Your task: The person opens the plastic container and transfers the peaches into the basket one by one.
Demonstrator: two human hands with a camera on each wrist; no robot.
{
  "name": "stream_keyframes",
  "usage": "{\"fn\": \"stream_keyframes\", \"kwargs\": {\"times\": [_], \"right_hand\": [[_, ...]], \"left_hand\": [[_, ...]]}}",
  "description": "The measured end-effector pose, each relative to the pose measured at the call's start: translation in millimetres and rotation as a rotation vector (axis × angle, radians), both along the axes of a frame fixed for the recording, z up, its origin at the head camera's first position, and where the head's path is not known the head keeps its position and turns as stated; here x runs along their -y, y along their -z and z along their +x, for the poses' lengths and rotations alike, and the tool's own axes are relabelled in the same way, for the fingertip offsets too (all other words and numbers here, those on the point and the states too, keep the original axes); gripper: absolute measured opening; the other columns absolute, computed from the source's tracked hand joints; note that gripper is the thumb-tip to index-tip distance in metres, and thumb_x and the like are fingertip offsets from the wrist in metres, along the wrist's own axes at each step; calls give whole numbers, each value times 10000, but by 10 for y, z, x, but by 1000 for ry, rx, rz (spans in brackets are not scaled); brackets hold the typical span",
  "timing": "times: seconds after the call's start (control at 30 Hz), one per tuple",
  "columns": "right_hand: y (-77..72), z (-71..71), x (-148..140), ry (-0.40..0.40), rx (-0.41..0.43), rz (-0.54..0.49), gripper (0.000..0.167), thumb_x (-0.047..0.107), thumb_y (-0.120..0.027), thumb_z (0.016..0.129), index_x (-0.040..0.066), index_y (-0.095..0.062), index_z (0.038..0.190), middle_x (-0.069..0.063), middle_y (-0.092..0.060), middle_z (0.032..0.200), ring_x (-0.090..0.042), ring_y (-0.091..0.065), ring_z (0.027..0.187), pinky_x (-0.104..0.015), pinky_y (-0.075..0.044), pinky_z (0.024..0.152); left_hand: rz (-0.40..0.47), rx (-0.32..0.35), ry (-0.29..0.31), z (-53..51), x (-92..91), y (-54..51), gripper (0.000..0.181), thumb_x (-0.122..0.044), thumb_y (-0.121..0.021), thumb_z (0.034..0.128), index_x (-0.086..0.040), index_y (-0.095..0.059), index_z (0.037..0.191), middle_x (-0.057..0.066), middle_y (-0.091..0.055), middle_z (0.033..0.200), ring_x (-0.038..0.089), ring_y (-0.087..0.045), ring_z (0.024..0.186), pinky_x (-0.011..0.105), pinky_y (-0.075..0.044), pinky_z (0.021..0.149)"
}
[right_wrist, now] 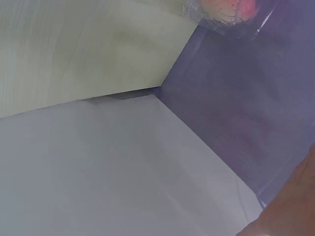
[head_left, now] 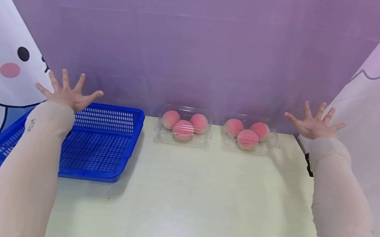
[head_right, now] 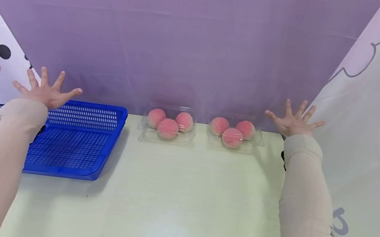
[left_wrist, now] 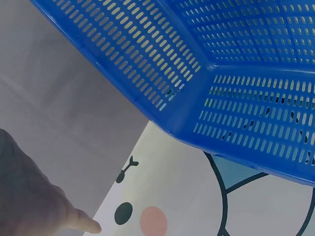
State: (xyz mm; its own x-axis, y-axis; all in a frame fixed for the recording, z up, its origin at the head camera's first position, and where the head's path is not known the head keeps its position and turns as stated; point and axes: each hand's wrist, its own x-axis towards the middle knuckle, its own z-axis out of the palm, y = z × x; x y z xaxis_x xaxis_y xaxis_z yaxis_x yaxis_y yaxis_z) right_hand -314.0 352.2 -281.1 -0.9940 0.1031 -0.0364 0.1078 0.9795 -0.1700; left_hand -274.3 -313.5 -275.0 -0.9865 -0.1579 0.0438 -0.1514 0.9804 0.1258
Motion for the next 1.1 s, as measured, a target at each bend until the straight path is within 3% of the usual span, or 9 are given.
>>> {"fn": "stream_keyframes", "kwargs": {"times": [0.2,0.33,0.47,0.63,0.8,0.93,1.1], "right_hand": [[-25,-20,-7,-10,-8,-22,960,790,-161,785,182,230,1418,-298,376,1356,-572,376,1136,-799,198,771],[-64,-35,12,-34,-31,5,946,782,-148,793,175,191,1435,-311,320,1383,-590,314,1175,-797,173,812],[-117,-33,61,-86,-47,17,923,756,-177,817,174,169,1444,-326,236,1415,-583,223,1238,-783,113,882],[-200,34,191,-156,-52,-39,941,709,-259,846,122,172,1441,-343,64,1456,-564,35,1301,-720,-38,984],[-245,195,431,-241,-107,-66,908,617,-364,882,34,16,1465,-318,-107,1469,-541,-131,1297,-657,-140,1025],[-149,418,665,-313,-168,-51,783,500,-428,914,-7,-158,1446,-296,-230,1444,-503,-215,1295,-638,-193,1030],[141,702,972,-413,-311,-68,546,334,-524,906,-21,-432,1311,-260,-419,1347,-448,-376,1235,-617,-347,949]], "left_hand": [[34,-10,24,-27,-29,-54,966,-802,-113,766,-165,168,1436,250,361,1384,522,373,1191,749,181,891],[110,-18,66,-17,-158,-187,927,-750,-162,814,-151,184,1431,243,376,1387,511,381,1198,749,149,913],[154,-12,115,90,-358,-339,916,-694,-225,852,-115,188,1429,272,338,1400,528,333,1222,749,55,947],[197,1,197,356,-673,-451,925,-642,-290,880,-31,118,1443,351,132,1444,568,135,1286,714,-41,998],[278,-70,264,746,-990,-443,839,-564,-387,899,-40,-65,1470,263,-134,1492,467,-130,1349,635,-151,1054],[349,-172,327,1084,-1201,-289,679,-460,-444,922,-46,-268,1430,215,-320,1442,414,-286,1315,589,-258,1039],[395,-313,420,1395,-1397,57,437,-277,-555,902,-57,-505,1276,151,-532,1279,339,-507,1152,520,-433,917]]}}
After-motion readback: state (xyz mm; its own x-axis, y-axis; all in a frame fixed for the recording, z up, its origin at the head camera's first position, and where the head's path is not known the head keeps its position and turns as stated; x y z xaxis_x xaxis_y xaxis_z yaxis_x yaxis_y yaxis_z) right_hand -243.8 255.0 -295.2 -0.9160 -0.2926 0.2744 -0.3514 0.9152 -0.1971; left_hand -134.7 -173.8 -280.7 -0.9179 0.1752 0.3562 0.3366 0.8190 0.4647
